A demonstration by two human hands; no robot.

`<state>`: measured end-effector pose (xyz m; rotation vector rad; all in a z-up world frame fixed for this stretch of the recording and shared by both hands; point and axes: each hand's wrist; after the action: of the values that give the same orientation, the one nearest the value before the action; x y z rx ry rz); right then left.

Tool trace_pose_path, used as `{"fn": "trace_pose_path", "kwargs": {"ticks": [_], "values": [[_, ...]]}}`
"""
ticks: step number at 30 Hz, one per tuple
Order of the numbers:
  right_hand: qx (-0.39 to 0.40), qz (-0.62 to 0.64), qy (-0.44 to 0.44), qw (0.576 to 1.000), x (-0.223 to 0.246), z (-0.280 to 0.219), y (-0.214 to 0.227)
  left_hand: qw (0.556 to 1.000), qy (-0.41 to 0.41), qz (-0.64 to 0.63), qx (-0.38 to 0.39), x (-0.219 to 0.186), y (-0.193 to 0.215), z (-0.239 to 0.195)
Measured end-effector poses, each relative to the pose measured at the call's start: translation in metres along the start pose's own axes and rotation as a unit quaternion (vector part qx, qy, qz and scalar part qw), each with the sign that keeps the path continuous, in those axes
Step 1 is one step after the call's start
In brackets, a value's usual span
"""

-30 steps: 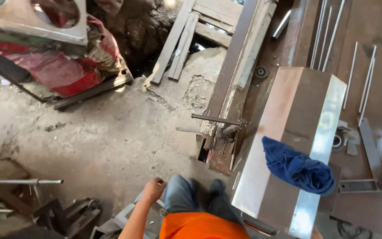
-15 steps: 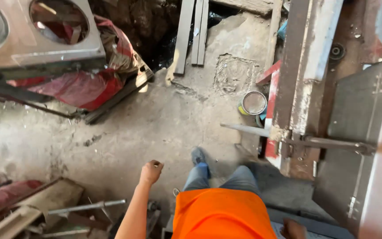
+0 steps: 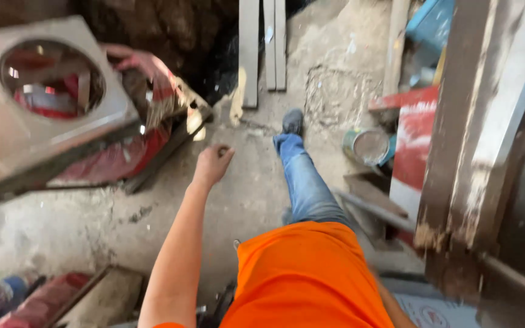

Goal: The person sorts, measures, and organizes thin metal rods on a fabrication workbench, then retrieves a wooden log and accesses a toolbox.

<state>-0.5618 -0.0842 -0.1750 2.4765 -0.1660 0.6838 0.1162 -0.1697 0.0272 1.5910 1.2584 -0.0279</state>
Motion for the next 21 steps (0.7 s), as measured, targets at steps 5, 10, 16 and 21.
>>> {"fn": "trace_pose_path", "kwargs": {"ticks": [5,10,16,21], "values": [[-0.039,0.247,-0.151,0.956,0.113,0.129,0.098,0.991,0.103,0.078,0.034,0.137,-0.005,0.045],[-0.07,0.44,-0.256,0.858,0.246,0.253,0.258,0.929,0.335,-0.092,0.127,0.168,0.013,0.031],[-0.122,0.431,-0.163,0.879,0.363,0.452,0.447,0.956,-0.153,0.249,0.033,0.122,0.031,0.229],[-0.169,0.399,-0.127,0.892,0.426,0.572,0.523,0.99,-0.022,0.133,0.043,0.032,0.097,0.46]]}}
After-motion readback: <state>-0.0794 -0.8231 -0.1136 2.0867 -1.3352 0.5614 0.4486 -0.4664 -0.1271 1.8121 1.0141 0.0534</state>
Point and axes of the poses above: each hand's wrist, its own z-axis towards the middle knuckle, its own y-axis out of the back of the hand, x = y × z, and after that the axes turned 1 degree about x, right-handed
